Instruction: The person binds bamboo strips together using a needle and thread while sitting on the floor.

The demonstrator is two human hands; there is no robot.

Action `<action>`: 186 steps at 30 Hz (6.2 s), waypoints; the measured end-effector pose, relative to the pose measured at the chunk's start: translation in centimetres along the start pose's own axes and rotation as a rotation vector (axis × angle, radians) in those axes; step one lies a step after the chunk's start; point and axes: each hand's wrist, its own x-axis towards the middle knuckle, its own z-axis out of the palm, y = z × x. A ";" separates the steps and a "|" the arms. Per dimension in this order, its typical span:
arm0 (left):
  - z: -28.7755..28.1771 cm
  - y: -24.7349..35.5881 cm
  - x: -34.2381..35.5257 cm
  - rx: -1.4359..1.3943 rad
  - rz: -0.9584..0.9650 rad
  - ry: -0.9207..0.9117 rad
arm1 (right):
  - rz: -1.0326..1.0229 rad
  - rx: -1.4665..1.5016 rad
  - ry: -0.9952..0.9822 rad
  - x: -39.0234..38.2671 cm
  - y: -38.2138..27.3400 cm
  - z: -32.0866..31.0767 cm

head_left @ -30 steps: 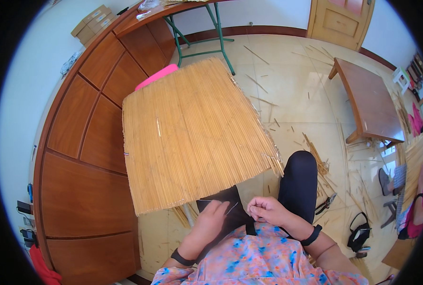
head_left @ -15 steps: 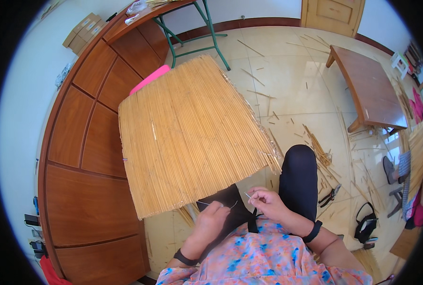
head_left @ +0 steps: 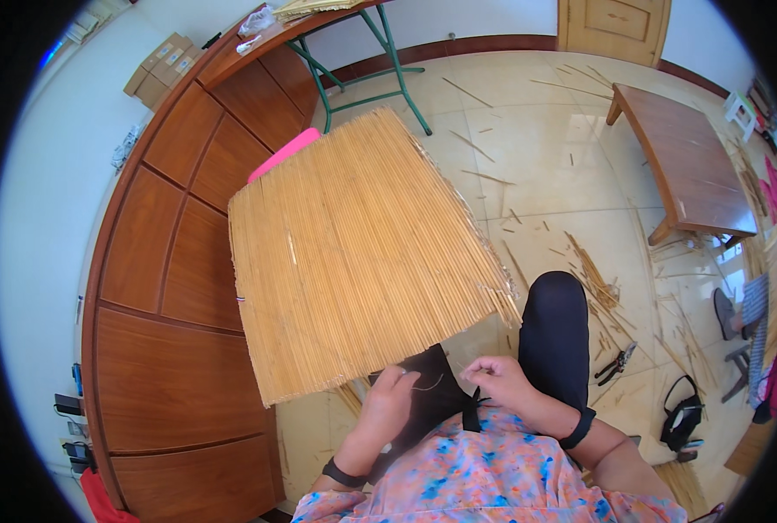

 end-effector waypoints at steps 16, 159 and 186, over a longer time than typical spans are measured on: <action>-0.7 1.7 0.5 -0.106 0.037 -0.030 | -0.202 -0.232 0.013 -1.4 -1.4 -0.4; 0.2 3.3 2.1 -1.364 -0.391 -0.108 | -0.546 -0.122 0.090 -1.6 -7.2 2.4; -0.1 3.3 1.7 -1.015 -0.323 0.005 | -0.622 -0.360 0.256 -1.9 -7.0 1.5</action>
